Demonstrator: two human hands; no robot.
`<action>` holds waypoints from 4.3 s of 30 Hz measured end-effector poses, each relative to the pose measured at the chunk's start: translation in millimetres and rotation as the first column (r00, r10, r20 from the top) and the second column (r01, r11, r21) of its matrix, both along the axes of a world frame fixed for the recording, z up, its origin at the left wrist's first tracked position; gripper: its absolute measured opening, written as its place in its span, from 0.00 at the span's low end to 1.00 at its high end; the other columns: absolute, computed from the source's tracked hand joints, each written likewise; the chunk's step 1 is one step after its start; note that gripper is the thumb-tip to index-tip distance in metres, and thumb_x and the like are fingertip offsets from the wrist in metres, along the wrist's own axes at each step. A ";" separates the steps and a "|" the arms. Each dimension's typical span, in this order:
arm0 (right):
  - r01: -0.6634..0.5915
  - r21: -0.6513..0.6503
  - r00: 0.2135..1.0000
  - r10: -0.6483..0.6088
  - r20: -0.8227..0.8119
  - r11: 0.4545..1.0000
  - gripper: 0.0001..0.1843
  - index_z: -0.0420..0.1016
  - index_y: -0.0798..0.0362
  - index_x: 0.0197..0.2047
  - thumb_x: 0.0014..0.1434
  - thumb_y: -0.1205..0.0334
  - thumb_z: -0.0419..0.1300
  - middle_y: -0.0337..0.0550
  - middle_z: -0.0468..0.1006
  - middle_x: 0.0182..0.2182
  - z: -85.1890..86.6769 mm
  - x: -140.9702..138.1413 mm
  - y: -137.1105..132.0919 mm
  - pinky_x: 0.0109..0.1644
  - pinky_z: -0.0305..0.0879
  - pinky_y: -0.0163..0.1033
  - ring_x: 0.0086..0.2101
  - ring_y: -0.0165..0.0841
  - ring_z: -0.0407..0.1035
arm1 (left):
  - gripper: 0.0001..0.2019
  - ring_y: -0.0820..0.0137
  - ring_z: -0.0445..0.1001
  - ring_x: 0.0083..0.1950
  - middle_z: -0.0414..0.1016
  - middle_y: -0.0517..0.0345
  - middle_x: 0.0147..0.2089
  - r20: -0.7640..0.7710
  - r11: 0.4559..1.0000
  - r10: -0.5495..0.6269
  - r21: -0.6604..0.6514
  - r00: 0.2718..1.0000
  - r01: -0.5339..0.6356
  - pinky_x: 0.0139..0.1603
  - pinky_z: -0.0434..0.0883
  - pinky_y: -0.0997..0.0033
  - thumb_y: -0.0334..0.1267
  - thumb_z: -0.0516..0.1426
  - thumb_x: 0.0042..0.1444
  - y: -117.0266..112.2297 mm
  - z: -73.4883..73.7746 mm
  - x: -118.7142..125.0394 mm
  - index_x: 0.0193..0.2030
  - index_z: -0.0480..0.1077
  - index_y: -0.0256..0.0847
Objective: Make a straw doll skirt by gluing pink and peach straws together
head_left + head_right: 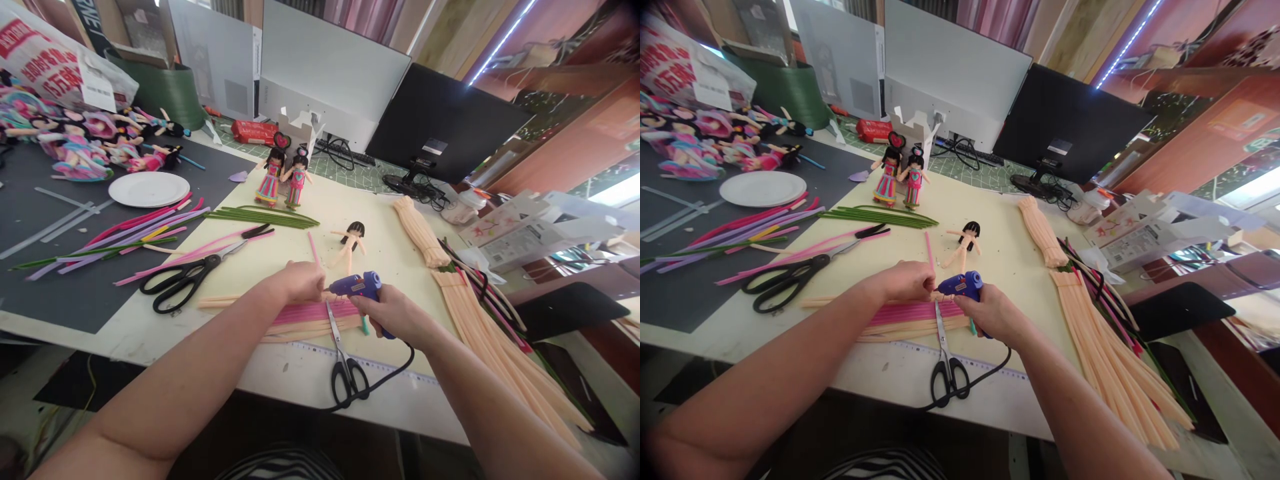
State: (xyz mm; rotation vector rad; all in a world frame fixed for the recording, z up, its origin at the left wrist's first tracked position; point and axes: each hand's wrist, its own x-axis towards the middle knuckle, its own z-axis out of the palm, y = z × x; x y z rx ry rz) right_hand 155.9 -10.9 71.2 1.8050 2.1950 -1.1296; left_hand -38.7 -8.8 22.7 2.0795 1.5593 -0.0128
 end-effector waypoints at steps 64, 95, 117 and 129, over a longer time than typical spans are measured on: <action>0.099 -0.122 0.948 -0.131 -0.289 0.988 0.19 0.71 0.56 0.28 0.59 0.48 0.54 0.36 0.67 0.12 -7.0 20.9 -11.0 0.23 0.56 0.32 0.17 0.26 0.60 | 0.07 0.69 0.69 0.27 0.76 0.58 0.27 0.053 1.000 0.012 -0.006 0.999 -0.012 0.30 0.59 0.71 0.38 0.56 0.40 3.8 -11.4 -3.3 0.28 0.73 0.43; 0.648 -0.199 0.449 -0.580 -0.680 0.735 0.23 0.75 0.53 0.45 0.48 0.50 0.68 0.38 0.76 0.29 -63.6 128.6 -37.4 0.30 0.70 0.37 0.26 0.30 0.68 | 0.08 0.70 0.70 0.31 0.73 0.61 0.30 0.160 0.998 0.055 -0.007 0.986 -0.054 0.28 0.60 0.74 0.42 0.57 0.44 1.3 -19.1 -7.1 0.29 0.70 0.42; 0.538 0.024 0.568 -0.342 -0.749 0.843 0.19 0.74 0.55 0.40 0.52 0.48 0.63 0.41 0.73 0.30 -66.9 120.4 -38.3 0.30 0.67 0.36 0.28 0.30 0.66 | 0.07 0.69 0.69 0.30 0.72 0.61 0.29 0.139 0.999 0.043 -0.031 0.989 -0.039 0.28 0.60 0.74 0.41 0.56 0.44 5.2 -19.6 -5.0 0.29 0.70 0.41; 0.539 0.421 0.842 -0.473 -0.258 0.730 0.19 0.70 0.47 0.28 0.48 0.39 0.58 0.43 0.74 0.17 -77.5 115.6 -5.6 0.24 0.62 0.44 0.22 0.43 0.71 | 0.05 0.68 0.72 0.30 0.78 0.55 0.29 0.062 0.999 0.014 0.031 0.998 -0.016 0.28 0.62 0.69 0.34 0.59 0.46 0.4 5.1 2.6 0.30 0.76 0.41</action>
